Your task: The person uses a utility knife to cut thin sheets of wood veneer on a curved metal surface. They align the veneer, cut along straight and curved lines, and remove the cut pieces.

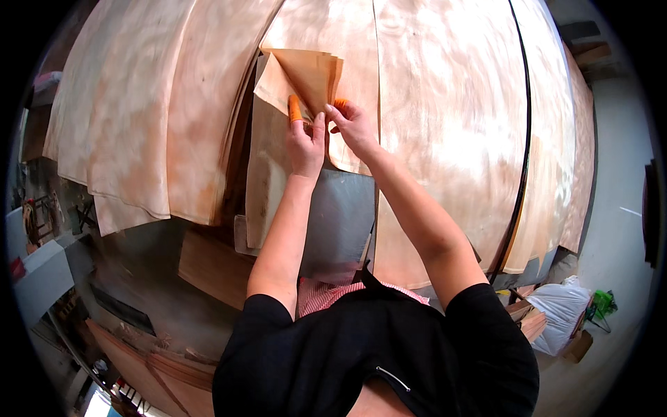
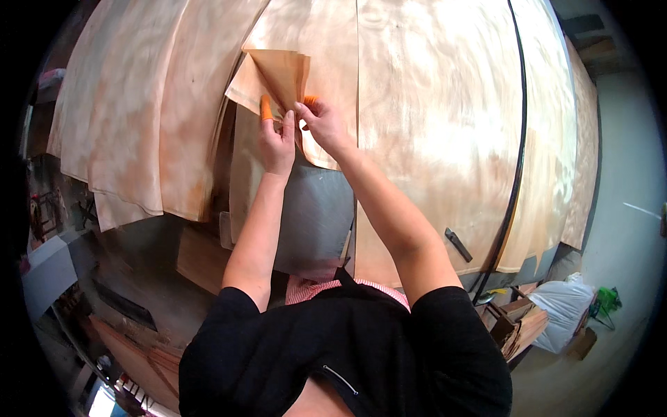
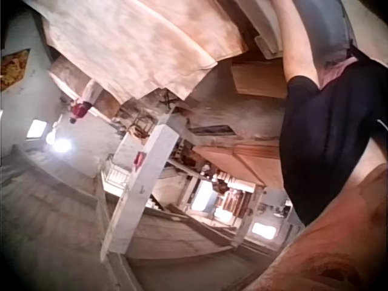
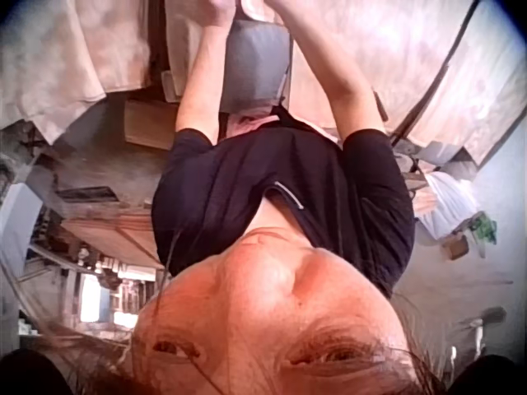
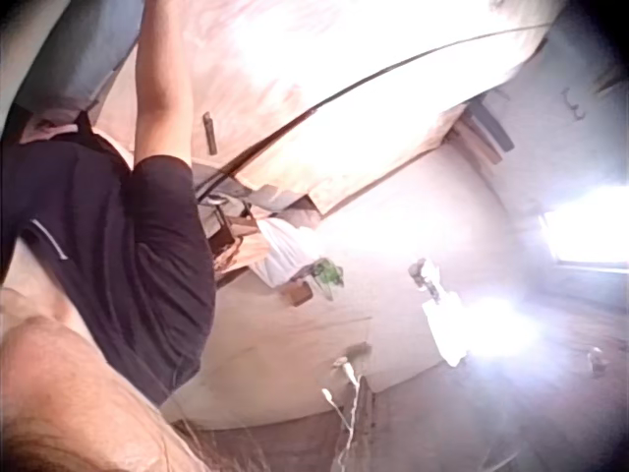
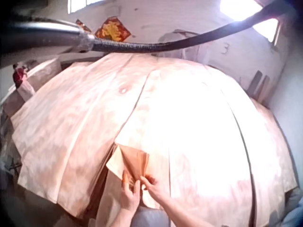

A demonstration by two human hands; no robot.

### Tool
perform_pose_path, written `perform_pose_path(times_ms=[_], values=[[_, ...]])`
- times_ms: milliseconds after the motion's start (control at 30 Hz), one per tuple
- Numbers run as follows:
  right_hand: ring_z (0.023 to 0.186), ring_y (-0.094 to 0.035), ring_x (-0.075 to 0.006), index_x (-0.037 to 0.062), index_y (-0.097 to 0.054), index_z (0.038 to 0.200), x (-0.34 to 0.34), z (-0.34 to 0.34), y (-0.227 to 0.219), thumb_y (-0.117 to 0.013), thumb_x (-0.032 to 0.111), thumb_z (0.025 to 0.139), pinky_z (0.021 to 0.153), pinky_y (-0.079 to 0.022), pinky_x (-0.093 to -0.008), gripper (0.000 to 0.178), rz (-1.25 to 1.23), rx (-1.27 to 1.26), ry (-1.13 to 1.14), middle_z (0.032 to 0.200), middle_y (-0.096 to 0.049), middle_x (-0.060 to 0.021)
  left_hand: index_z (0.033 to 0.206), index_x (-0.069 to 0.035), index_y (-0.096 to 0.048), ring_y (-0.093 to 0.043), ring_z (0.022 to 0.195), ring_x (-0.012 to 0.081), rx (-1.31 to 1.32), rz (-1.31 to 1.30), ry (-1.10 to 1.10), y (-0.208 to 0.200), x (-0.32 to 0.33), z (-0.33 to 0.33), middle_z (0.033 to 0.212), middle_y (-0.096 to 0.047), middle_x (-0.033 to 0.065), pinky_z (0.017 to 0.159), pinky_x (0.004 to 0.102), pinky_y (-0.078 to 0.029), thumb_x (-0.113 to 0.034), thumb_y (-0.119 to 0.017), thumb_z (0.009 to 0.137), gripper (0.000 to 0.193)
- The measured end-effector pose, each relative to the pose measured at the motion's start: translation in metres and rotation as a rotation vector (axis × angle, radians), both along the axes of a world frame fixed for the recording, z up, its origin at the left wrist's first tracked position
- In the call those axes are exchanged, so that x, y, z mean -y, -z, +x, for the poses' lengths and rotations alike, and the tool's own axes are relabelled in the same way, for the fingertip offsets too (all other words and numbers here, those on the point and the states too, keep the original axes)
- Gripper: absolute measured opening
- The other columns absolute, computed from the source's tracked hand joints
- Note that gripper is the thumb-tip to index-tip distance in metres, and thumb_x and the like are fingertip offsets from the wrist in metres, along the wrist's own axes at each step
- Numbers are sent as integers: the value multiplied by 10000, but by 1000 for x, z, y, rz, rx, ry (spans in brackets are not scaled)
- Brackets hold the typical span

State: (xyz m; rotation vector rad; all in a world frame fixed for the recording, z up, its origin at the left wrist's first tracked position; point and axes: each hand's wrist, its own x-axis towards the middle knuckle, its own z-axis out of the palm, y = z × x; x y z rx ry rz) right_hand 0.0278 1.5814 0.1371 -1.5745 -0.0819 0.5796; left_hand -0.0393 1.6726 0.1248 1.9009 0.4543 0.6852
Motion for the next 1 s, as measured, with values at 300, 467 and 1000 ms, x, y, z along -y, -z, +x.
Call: perform_pose_path(times_ms=[300,467,1000], values=[[709,-551,-85,-14,-558,999,-4,-3,-7,-549,233,861,585,-460,-229,283,65,-25,-45,829,-609,-35,1145,56,-461,-614,781,197,44,47,-54,2,-9,-1,901,-622,128,658,296,-485,-326,-679,745,594],[697,-541,-89,-16,-562,973,-5,-4,-5,-542,236,865,592,-455,-237,274,79,-24,-26,797,-598,-30,1183,60,-423,-603,806,163,-30,-16,-13,16,-11,-4,894,-619,118,695,270,-479,-265,-619,812,531],[696,-545,-91,-21,-564,950,-3,-7,-3,-538,224,867,584,-460,-239,260,104,-27,-8,799,-601,-39,966,67,-526,-616,673,239,29,-21,-36,-5,-2,-2,783,-607,164,554,320,-500,-224,-618,804,346]])
